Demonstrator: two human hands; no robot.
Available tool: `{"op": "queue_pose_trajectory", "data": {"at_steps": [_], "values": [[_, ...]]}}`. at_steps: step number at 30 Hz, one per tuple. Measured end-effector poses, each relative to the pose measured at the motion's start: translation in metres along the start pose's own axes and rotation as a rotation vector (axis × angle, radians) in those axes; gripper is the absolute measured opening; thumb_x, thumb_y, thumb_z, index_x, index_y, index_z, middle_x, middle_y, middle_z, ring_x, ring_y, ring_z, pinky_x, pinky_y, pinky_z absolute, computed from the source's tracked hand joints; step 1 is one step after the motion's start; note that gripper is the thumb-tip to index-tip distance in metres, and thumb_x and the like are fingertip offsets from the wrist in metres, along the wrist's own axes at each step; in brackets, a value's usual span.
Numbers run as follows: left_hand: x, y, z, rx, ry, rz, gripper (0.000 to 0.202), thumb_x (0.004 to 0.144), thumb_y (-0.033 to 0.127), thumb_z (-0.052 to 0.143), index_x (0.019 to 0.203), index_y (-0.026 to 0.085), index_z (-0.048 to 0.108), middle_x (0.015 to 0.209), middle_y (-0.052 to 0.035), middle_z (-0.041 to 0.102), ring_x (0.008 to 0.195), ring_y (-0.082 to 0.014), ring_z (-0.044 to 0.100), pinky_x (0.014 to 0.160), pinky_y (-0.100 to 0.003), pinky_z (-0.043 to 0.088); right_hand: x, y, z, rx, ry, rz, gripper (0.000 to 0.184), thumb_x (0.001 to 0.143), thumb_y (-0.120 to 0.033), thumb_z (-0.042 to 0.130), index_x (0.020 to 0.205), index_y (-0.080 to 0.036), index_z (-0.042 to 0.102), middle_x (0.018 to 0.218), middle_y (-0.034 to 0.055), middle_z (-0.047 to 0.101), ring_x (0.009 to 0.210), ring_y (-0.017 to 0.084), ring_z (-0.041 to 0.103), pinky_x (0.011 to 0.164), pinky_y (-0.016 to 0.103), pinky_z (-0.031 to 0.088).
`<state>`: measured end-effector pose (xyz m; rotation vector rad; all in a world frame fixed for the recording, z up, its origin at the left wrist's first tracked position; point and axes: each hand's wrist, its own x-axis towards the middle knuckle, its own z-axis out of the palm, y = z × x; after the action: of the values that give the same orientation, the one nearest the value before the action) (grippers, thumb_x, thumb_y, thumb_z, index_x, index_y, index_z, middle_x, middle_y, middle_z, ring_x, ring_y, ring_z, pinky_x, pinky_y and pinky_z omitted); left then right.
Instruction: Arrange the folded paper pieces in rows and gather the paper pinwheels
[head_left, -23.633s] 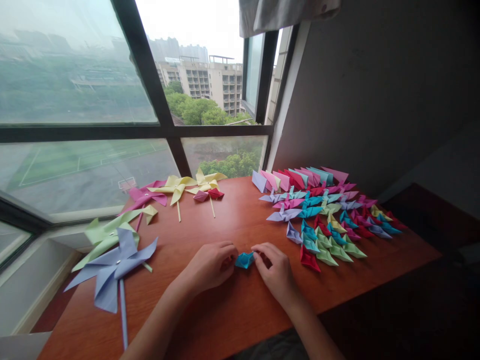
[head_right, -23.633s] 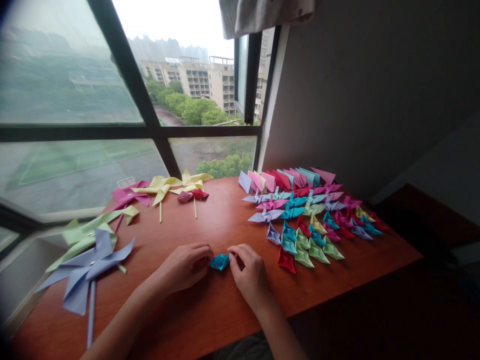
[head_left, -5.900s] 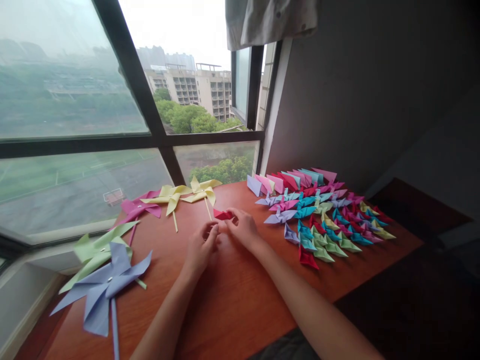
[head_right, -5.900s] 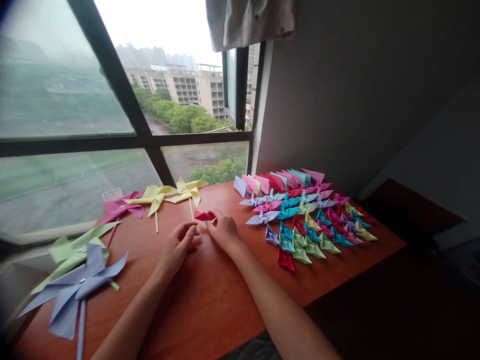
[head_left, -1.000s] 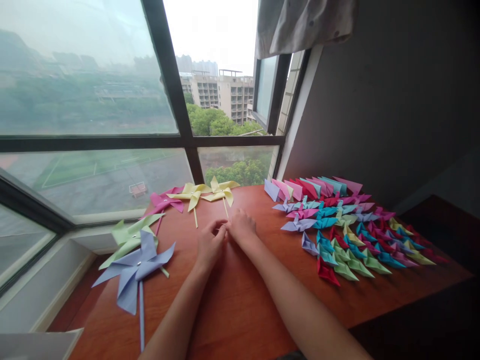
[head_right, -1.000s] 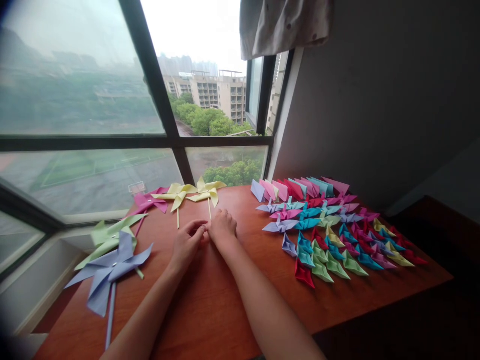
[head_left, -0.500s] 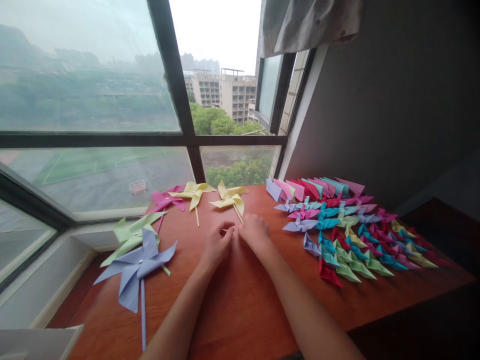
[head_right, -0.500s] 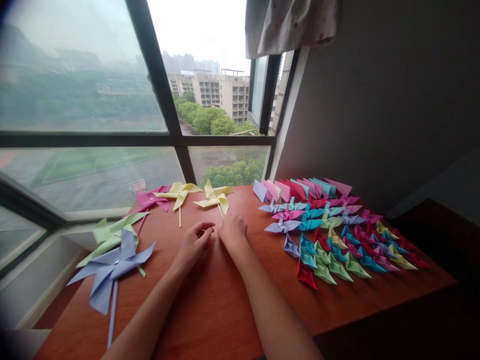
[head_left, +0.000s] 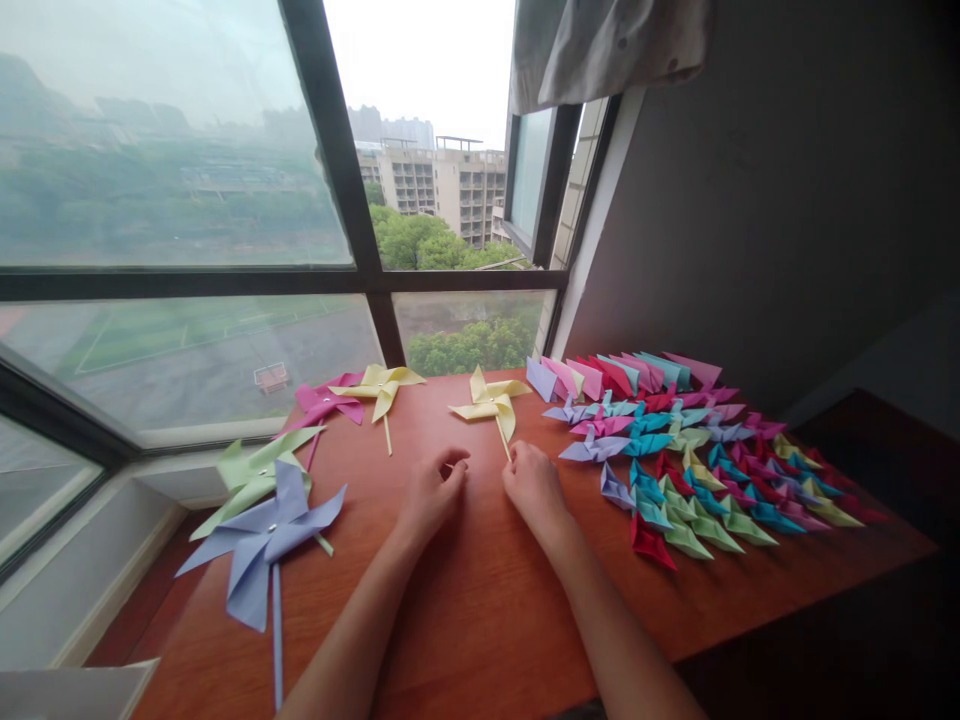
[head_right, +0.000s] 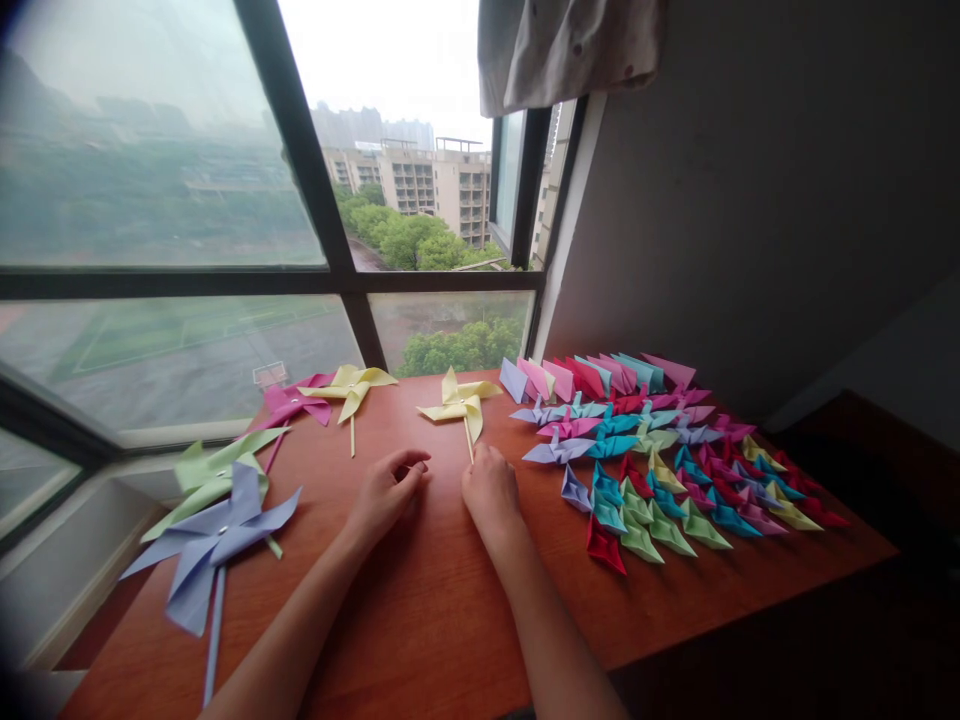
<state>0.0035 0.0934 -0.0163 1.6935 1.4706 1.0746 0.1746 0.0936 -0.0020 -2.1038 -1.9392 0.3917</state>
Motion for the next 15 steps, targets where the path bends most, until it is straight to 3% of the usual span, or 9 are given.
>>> {"op": "queue_pose_trajectory", "data": {"at_steps": [15], "values": [[-0.001, -0.005, 0.001, 0.067, -0.042, 0.05, 0.022, 0.084, 0.03, 0.057, 0.095, 0.02, 0.073, 0.085, -0.0035, 0.075, 0.071, -0.0184, 0.066, 0.07, -0.029, 0.052, 0.026, 0.003, -0.002, -0.066, 0.031, 0.052, 0.023, 0.091, -0.012, 0.045, 0.106, -0.014, 0.062, 0.104, 0.013, 0.065, 0.095, 0.022, 0.065, 0.079, 0.027, 0.044]]}}
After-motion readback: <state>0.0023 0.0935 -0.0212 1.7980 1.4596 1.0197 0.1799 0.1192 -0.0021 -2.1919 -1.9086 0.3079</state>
